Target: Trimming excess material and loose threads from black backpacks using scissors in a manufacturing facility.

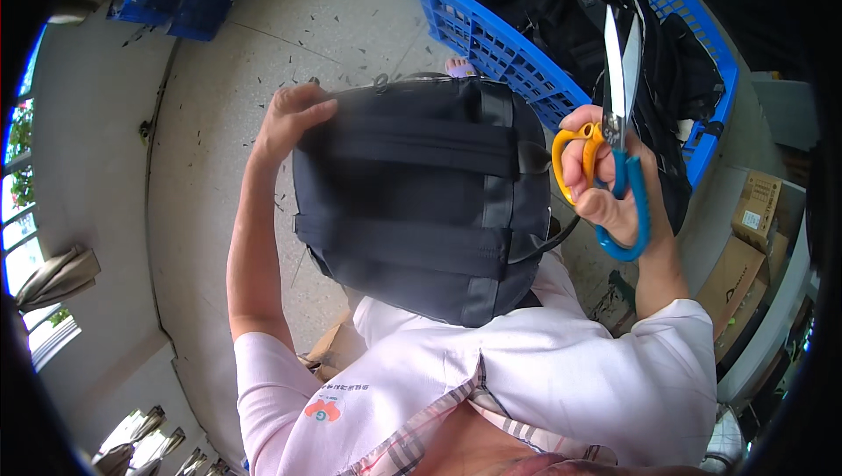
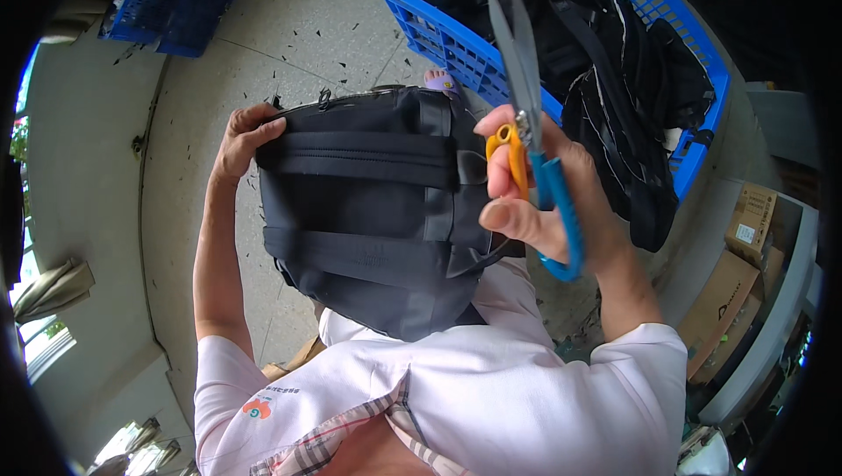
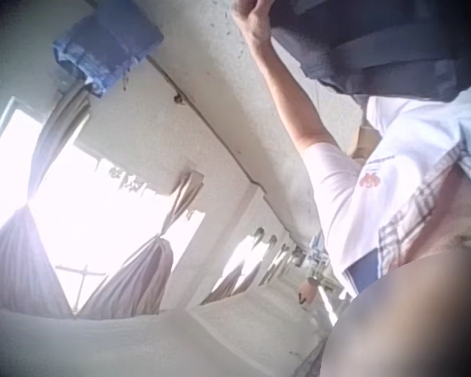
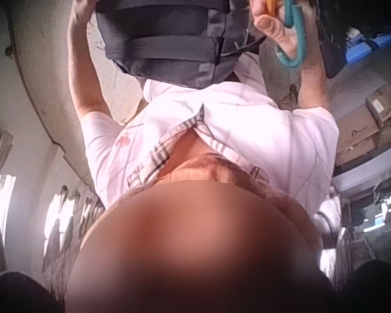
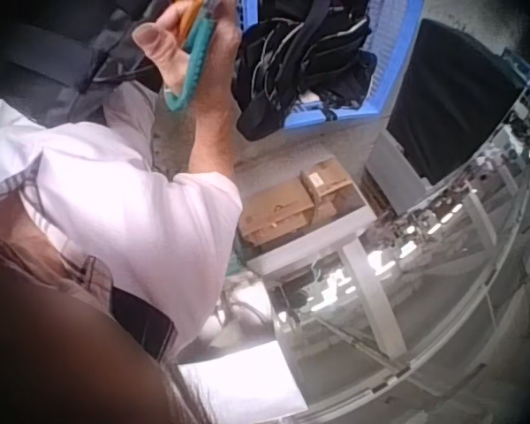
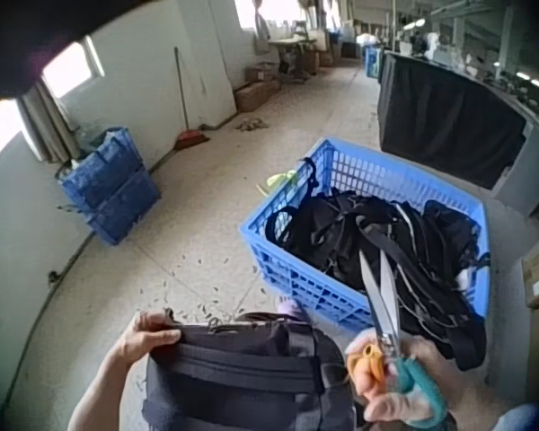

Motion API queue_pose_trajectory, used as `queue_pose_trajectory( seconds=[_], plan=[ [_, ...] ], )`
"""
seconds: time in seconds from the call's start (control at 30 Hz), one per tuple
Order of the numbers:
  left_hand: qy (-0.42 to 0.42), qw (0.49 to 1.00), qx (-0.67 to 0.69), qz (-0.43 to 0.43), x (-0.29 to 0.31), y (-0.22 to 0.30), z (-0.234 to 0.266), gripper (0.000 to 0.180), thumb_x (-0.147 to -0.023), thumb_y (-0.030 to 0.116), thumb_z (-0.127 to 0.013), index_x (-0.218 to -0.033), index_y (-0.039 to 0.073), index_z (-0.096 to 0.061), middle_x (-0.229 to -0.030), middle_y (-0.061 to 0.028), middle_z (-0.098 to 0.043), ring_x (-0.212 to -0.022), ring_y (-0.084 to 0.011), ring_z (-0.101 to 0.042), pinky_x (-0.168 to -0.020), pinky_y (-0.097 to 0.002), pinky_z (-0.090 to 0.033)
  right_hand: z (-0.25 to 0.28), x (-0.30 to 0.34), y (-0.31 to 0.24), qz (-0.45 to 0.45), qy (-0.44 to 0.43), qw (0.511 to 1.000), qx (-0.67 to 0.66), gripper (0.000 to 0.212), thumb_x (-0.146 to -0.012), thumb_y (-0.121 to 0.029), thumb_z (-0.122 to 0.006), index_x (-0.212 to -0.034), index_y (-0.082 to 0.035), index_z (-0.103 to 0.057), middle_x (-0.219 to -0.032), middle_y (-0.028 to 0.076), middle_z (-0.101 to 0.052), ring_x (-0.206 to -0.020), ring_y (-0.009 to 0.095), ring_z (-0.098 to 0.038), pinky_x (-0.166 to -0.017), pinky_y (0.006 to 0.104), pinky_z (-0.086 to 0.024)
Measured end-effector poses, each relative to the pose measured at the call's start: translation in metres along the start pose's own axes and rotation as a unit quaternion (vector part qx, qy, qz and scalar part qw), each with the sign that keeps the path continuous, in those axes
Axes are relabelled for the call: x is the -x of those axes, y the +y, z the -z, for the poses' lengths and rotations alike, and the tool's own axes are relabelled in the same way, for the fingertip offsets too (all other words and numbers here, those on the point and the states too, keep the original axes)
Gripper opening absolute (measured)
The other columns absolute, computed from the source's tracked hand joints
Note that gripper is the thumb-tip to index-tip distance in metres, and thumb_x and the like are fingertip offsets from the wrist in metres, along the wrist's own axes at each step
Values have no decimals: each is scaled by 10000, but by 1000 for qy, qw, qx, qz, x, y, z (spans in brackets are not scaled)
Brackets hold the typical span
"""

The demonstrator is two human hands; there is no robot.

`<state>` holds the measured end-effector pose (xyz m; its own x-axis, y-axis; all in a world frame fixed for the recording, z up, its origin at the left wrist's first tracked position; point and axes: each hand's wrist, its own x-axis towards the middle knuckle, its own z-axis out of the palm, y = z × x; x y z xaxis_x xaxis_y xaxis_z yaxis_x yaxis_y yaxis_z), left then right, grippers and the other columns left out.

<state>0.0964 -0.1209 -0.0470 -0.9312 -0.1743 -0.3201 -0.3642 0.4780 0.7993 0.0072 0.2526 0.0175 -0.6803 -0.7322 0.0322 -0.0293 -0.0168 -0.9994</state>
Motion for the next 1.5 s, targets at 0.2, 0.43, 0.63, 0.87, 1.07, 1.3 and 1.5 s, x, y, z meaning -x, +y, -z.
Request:
queue_pose_trajectory(
  seconds=[0.2,0.43,0.63,0.87,1.07,1.3,1.5],
  plan=[
    [123,987,24,-103,42,63,18,172,-676,141,-646,-653,18,-529,-582,5,-434,-629,-87,-433,-605,-252,-347,43,-29,-52,55,87,995,20,805,-628,-533,-708,-1145,12,-419,-802,17,-463,-670,48,-413,-602,175,-355],
    [279,908,-120,-290,91,109,37,161,-605,24,-663,-620,41,-504,-564,-16,-439,-576,-149,-424,-748,-275,-350,-11,-81,-36,132,6,973,189,365,-661,-56,-712,-992,-89,-561,-767,-7,-508,-683,73,-470,-651,219,-418],
    [286,935,-115,-175,147,132,23,239,-571,21,-689,-782,35,-577,-644,-45,-550,-538,-168,-476,-534,-254,-377,-18,-109,-61,71,-121,979,-146,455,-612,-69,-618,-1036,-30,-457,-761,47,-564,-745,155,-576,-719,238,-460],
    [163,966,2,-202,122,125,-4,207,-781,52,-600,-985,21,-598,-743,-89,-618,-695,-161,-594,-667,-238,-457,-51,-90,-21,-29,-80,988,-132,363,-636,-134,-674,-981,-63,-590,-777,0,-503,-706,93,-469,-712,218,-377],
    [188,952,-56,-237,73,105,-6,77,-777,-23,-551,-838,-4,-593,-677,-158,-574,-601,-215,-572,-599,-263,-453,-34,-79,-36,88,-54,987,124,411,-683,-189,-727,-1034,-64,-553,-760,-2,-505,-715,95,-495,-669,219,-435],
    [203,932,-52,-296,55,98,-13,92,-751,-43,-533,-824,-9,-579,-692,-163,-565,-649,-274,-575,-617,-285,-449,13,-59,-43,174,-57,869,459,709,-586,-503,-733,-1086,-58,-499,-834,98,-495,-738,213,-548,-658,297,-493],
    [202,929,-77,-301,57,97,-13,122,-739,-49,-511,-832,-11,-580,-732,-146,-582,-695,-268,-574,-640,-288,-444,28,-71,-42,267,-62,753,598,624,-642,-478,-701,-1062,-59,-505,-813,93,-474,-772,236,-531,-665,329,-478]
  ],
)
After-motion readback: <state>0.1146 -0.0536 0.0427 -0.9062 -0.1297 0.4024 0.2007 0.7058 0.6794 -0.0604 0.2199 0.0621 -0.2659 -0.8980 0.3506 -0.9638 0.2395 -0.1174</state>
